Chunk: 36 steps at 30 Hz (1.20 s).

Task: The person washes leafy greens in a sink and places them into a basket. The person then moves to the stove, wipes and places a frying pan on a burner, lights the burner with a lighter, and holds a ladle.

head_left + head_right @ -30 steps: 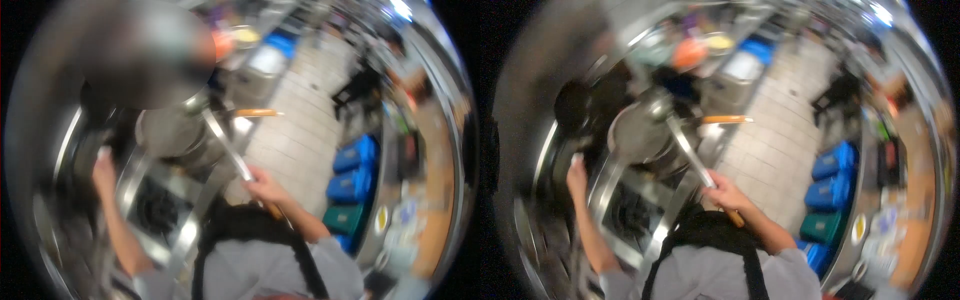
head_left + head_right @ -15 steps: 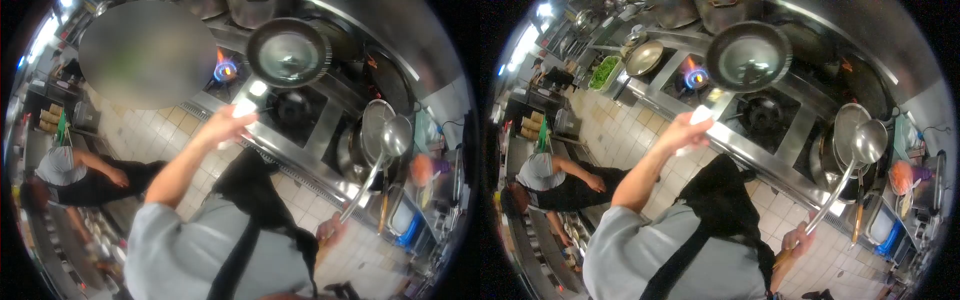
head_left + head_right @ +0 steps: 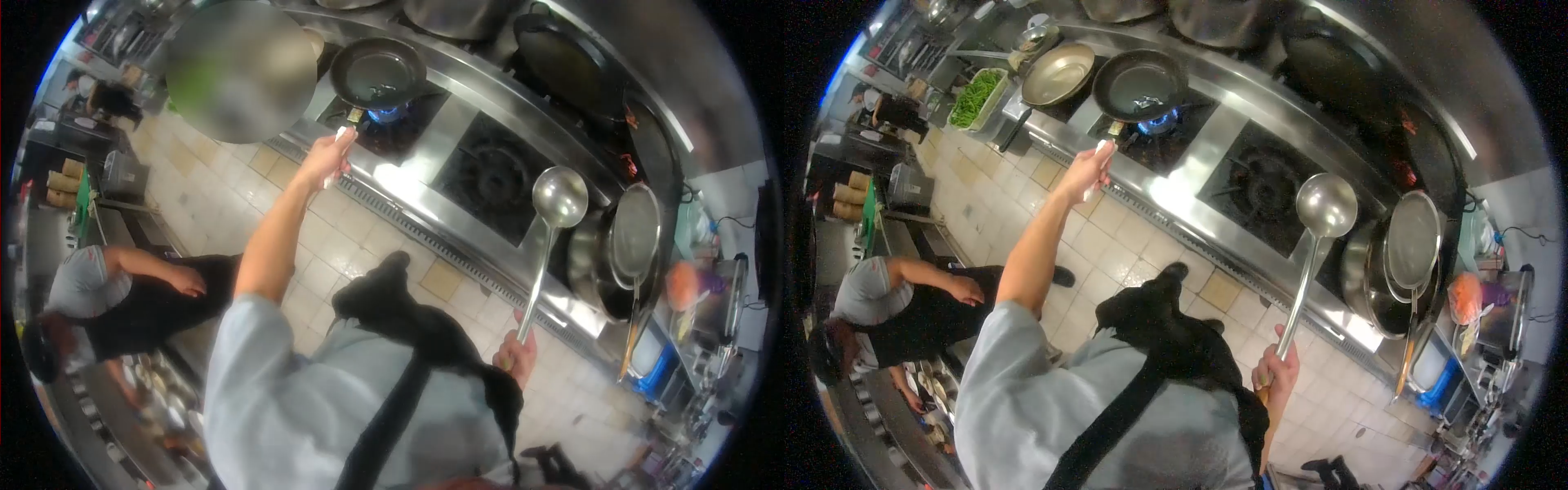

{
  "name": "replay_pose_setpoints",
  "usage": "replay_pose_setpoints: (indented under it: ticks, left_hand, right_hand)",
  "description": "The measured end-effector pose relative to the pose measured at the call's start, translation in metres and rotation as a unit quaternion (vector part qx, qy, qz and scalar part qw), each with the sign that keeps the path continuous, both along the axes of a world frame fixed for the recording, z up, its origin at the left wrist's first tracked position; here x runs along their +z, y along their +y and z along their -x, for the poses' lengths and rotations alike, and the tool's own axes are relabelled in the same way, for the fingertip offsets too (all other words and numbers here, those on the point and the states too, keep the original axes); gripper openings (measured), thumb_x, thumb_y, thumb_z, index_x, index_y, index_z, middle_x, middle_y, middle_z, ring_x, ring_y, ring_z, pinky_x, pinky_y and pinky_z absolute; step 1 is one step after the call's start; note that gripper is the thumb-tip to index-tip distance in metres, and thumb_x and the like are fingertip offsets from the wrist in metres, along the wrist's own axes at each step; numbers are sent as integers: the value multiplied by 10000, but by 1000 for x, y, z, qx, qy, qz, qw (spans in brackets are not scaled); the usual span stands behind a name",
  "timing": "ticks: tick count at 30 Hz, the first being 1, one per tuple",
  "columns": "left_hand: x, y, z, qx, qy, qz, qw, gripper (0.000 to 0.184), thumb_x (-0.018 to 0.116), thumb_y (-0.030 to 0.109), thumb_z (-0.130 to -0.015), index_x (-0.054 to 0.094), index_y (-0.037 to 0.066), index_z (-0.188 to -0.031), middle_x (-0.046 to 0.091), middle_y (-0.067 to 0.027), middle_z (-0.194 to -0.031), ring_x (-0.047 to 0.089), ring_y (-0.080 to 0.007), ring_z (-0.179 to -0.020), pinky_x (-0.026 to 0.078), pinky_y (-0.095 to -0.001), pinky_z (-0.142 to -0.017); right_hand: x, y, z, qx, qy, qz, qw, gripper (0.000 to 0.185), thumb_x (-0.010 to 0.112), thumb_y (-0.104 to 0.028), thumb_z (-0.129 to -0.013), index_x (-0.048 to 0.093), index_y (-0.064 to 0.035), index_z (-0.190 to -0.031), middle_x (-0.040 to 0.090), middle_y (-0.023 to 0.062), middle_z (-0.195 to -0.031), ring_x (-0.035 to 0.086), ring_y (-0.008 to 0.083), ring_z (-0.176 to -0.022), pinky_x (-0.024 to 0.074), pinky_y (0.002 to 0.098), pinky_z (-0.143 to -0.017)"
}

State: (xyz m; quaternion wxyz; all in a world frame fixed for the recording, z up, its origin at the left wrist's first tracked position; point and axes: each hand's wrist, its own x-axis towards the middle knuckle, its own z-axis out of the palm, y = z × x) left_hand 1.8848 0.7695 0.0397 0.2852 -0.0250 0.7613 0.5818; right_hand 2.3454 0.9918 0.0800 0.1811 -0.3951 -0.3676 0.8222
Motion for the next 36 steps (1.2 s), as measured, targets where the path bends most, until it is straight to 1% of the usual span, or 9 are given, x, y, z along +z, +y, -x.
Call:
replay_pose_setpoints:
  ticks: [8, 17, 20, 22, 25, 28, 29, 32, 36]
  left_hand:
    - [-78, -16, 61, -35, -68, -13, 997, 460, 585, 523, -949, 537, 108, -756, 487, 19, -582, 508, -91, -502, 326, -239, -416]
    - [-135, -27, 79, -62, -138, 4, 988, 493, 580, 533, -946, 554, 72, -773, 507, -22, -570, 530, -127, -538, 392, -274, -463]
    - [-133, -29, 76, -57, -127, -21, 990, 488, 595, 544, -935, 579, 70, -820, 544, -28, -623, 533, -119, -555, 430, -272, -490]
    - [-124, -26, 77, -47, -104, -29, 993, 602, 505, 602, -957, 627, 15, -1016, 605, -42, -727, 617, -136, -668, 435, -248, -495]
    - [-140, -46, 85, -21, -146, -105, 983, 728, 365, 656, -978, 600, -5, -1170, 647, -65, -851, 639, -155, -772, 494, -272, -599]
    - [-185, -89, 95, 51, -142, -79, 985, 775, 261, 676, -986, 575, 12, -1233, 661, -92, -952, 642, -172, -835, 520, -310, -678]
    - [-184, -91, 85, 163, -118, -104, 974, 643, 378, 601, -991, 637, 28, -1127, 674, -96, -989, 657, -194, -895, 533, -353, -727]
    - [-224, -119, 65, 171, -86, 38, 981, 523, 438, 471, -1005, 567, 13, -1221, 665, -122, -1077, 637, -211, -981, 513, -400, -846]
    - [-260, -103, 39, 30, -131, 90, 987, 517, 561, 364, -960, 467, 14, -1328, 650, -127, -1111, 615, -221, -1016, 491, -421, -909]
  right_hand:
    - [2, -32, 86, -41, -52, -4, 998, 618, 574, -62, -828, 383, 18, -1410, 427, -23, -714, 351, 48, -439, 277, 196, -324]
    - [0, -35, 137, -47, -37, -18, 998, 598, 605, -123, -864, 376, 28, -1395, 446, -23, -717, 380, 47, -435, 310, 189, -313]
    - [-5, -35, 145, -52, -30, -6, 998, 605, 595, -94, -870, 365, 43, -1412, 451, -10, -713, 379, 56, -420, 325, 202, -309]
    - [-12, -32, 146, -69, -21, 9, 997, 607, 581, -57, -872, 359, 53, -1427, 455, 4, -711, 373, 64, -406, 338, 215, -303]
    - [-22, -30, 141, -67, 21, 31, 997, 609, 562, -26, -874, 342, 57, -1435, 466, 18, -716, 389, 70, -408, 350, 223, -298]
    - [-30, -29, 130, -73, 4, 32, 997, 610, 549, -7, -876, 325, 66, -1439, 474, 33, -715, 388, 79, -394, 354, 233, -290]
    - [-34, -30, 126, -64, 23, 24, 997, 614, 550, -7, -873, 323, 70, -1437, 472, 36, -711, 383, 82, -386, 350, 235, -285]
    - [-43, -37, 113, -60, 39, 23, 997, 628, 571, -14, -867, 308, 81, -1430, 449, 14, -686, 390, 71, -393, 331, 227, -284]
    - [-53, -45, 99, -87, 40, 31, 995, 668, 610, -26, -855, 288, 92, -1428, 438, -7, -658, 410, 55, -401, 305, 218, -286]
